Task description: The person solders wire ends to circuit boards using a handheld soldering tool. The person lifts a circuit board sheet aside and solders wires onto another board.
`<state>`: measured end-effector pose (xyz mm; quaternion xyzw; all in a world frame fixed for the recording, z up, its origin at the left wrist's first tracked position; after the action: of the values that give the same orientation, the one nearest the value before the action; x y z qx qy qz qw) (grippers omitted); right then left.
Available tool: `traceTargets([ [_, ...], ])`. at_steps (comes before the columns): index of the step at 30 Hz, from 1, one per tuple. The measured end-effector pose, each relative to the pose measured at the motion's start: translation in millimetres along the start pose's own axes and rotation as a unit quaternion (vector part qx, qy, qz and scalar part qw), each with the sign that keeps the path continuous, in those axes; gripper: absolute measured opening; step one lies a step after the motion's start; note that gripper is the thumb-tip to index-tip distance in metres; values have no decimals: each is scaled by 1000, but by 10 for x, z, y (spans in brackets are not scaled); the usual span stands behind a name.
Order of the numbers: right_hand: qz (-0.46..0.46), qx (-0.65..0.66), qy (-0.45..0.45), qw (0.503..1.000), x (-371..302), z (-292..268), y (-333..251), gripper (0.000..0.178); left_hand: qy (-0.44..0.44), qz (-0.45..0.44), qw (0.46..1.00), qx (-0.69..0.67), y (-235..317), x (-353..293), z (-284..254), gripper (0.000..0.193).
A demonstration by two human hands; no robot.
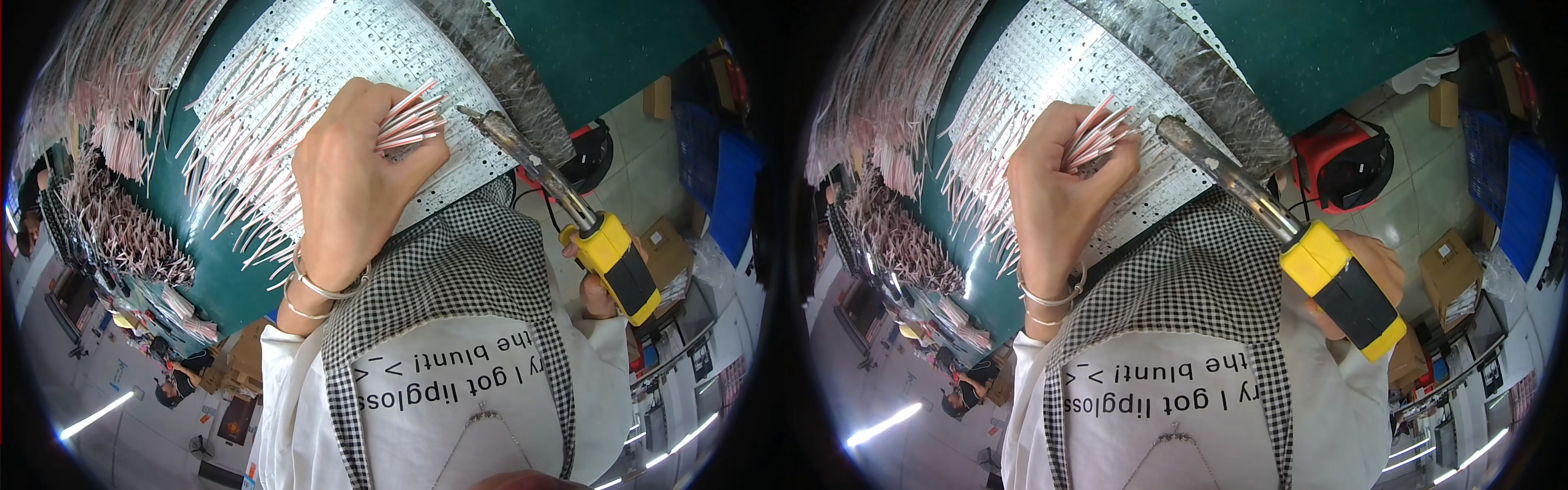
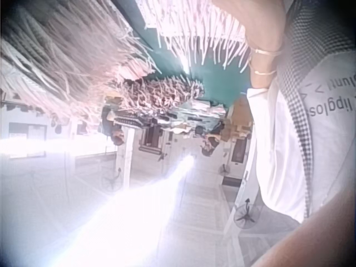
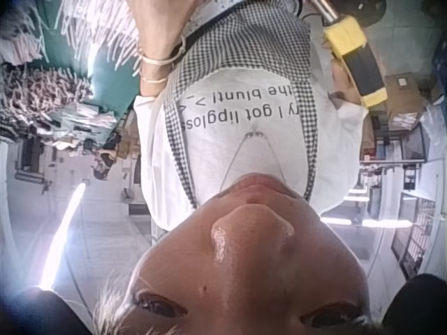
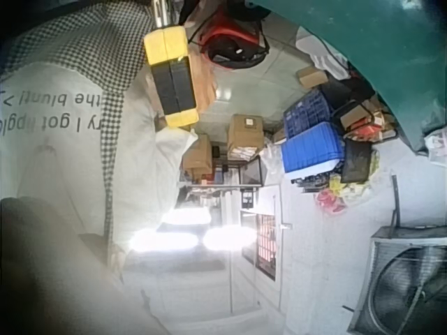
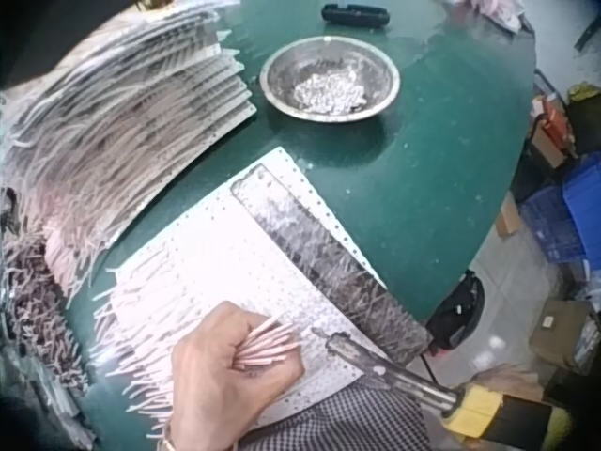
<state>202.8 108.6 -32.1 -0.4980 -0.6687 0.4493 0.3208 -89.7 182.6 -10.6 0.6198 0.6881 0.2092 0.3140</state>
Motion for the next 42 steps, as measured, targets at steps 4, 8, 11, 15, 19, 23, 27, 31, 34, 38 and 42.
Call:
traceTargets([
  [4, 25, 35, -7, 999, -120, -98, 141, 47, -40, -12, 997, -72, -49, 46, -110, 20],
  [8, -68, 8, -35, 997, 13, -267, -101, 44, 48, 33, 995, 75, -5, 97, -434, 18],
  [11, -78, 55, -20, 995, -66, -225, 43, 46, -4, 50, 998, -44, -15, 118, -408, 19],
  [15, -50, 22, -33, 998, 41, -104, -65, 42, -26, 5, 997, -68, -64, 85, -231, 17],
  [19, 27, -22, -48, 998, 105, 17, -74, 45, -37, -69, 996, -35, -94, 109, -258, 21],
  [23, 51, -37, -47, 997, 102, 76, 21, 43, -19, -43, 999, -6, -131, 152, -240, 20],
  [27, 50, -10, -33, 998, 195, 113, 21, 40, -9, -15, 999, -27, -143, 182, -203, 20],
  [31, 16, 2, -30, 999, 205, 111, 79, 38, -36, -65, 997, -36, -205, 222, -158, 22],
  [34, -1, 47, -10, 999, 60, 58, 300, 38, -8, -40, 999, -13, -172, 227, -162, 24],
  [38, -16, -15, -25, 999, 331, 144, -12, 42, -7, -36, 999, 10, -160, 245, -161, 25],
  [42, -88, -5, -38, 995, 428, 146, -130, 40, -13, -27, 999, 23, -121, 280, -166, 25],
])
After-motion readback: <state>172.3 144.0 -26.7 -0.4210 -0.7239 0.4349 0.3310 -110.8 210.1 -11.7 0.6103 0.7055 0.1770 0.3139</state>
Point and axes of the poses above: each hand's wrist, its own x-axis towards the middle knuckle, its own z-axis out of the palm, y = z × x, the point moved 7 cm from there along x, towards the middle knuckle, and after that the axes turned 4 degrees about -y, right-handed, at the moved point
